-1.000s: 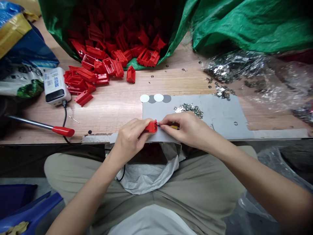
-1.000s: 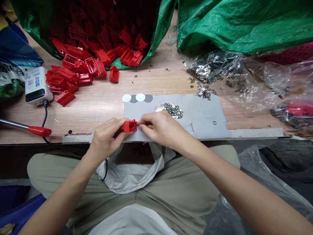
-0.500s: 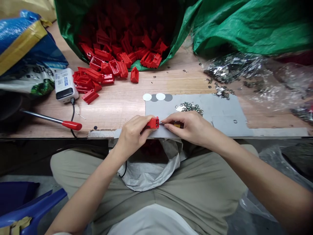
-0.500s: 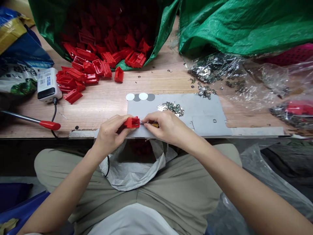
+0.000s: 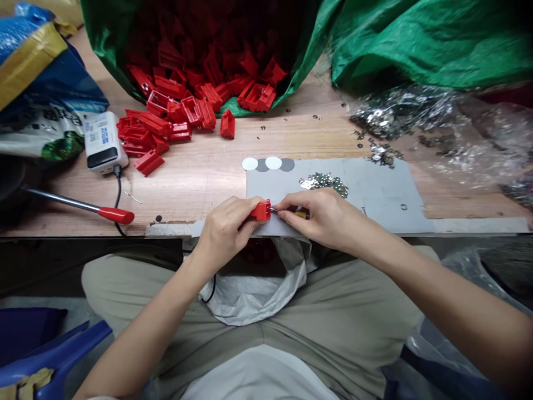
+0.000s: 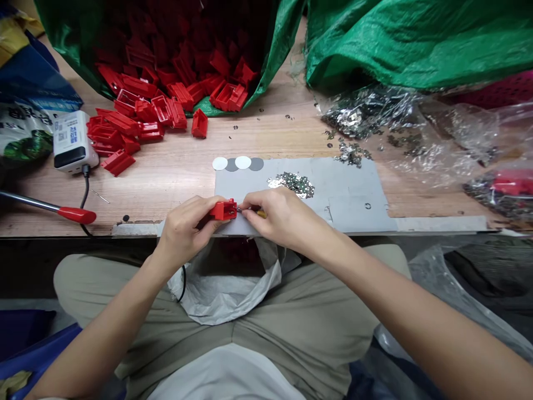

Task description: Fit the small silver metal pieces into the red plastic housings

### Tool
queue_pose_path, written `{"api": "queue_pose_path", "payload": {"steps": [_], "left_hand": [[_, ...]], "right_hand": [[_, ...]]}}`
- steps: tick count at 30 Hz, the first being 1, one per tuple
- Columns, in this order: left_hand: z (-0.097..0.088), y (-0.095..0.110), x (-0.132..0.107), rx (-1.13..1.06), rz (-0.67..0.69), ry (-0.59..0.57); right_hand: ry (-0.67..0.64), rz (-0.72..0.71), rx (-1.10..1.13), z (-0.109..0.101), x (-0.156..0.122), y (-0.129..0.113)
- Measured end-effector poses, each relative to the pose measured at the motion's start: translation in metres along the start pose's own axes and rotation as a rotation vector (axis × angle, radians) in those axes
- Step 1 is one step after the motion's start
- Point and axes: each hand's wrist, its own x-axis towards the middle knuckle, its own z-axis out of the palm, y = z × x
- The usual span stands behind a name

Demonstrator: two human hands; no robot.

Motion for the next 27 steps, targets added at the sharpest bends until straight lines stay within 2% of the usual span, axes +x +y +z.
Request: {"api": "queue_pose_path", "payload": {"steps": [7,22,27], "left_hand": [[0.000,-0.001,-0.001,-0.034,-0.007,-0.006],[-0.001,0.000,0.000,-0.013,-0.001,-0.001],[-0.003,0.004,-0.001,-0.010,-0.017,-0.003]], "right_hand": [[-0.047,0.032,0.144,-0.004,0.001,0.004],[0.005,0.087,0.000,0.004,0.000,-0.011],[0.018,0.076,0.130,0.005,-0.003,-0.004]]}}
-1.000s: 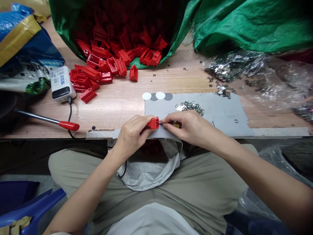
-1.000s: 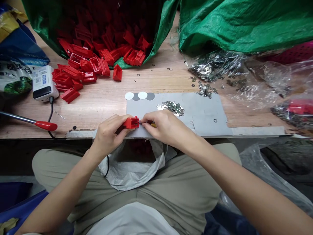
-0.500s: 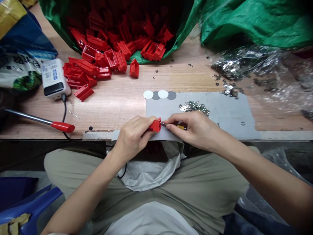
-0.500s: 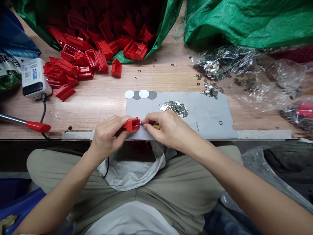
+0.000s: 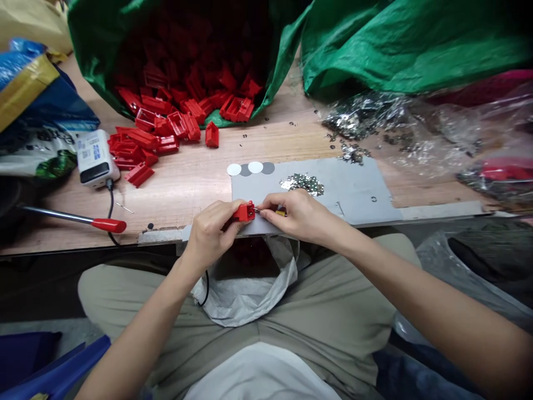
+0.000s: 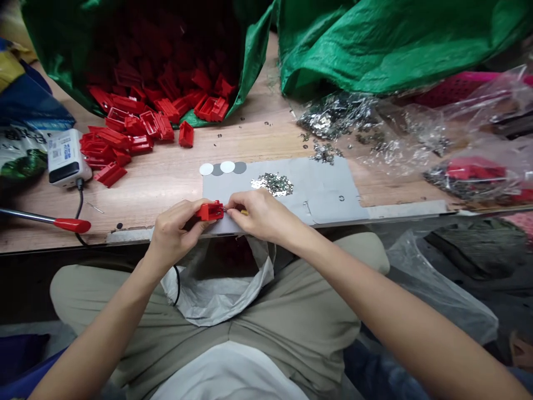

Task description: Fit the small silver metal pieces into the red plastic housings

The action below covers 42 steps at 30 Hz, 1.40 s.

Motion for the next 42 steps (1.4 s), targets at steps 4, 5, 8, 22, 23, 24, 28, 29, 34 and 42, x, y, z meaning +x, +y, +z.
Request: {"api": "queue_pose_path", "payload": {"steps": [4,5,8,22,23,24,28,29,34,42], "left_hand": [[0.000,0.001,-0.001,-0.004,-0.016,0.018],[0.000,0.001,-0.001,-0.003,-0.016,0.018],[0.001,0.000,-0.001,0.004,-0.016,0.011],[0.002,-0.004,-0.001,-0.005,0.007,0.018],[0.002,-0.003,-0.001,-0.032,-0.024,0.018],[0.002,-0.002,-0.001,-0.085,-0.077,0.022],[-0.005,0.014,0.000,-0.607,-0.515,0.138],[-0.008,0.020,0.000,-0.794,-0.646,0.186],[-0.022,0.049,0.000,-1.729,-1.151,0.175],[-0.014,0.067,-0.004,-2.075,-1.244,-0.044]], "right_hand": [[0.022,-0.001,0.083,-0.001,0.000,0.007],[0.026,-0.003,0.078,-0.001,0.000,0.008],[0.024,-0.008,0.050,-0.002,0.002,0.006],[0.084,-0.049,-0.218,0.013,-0.002,-0.008],[0.082,-0.071,-0.213,0.013,-0.002,-0.006],[0.080,-0.087,-0.189,0.013,-0.003,-0.003],[0.177,-0.068,0.091,0.012,-0.014,0.003],[0.220,-0.046,0.181,0.013,-0.019,0.002],[0.308,-0.066,0.306,0.024,-0.053,-0.020],[0.318,-0.341,0.134,0.028,-0.057,-0.037]]}}
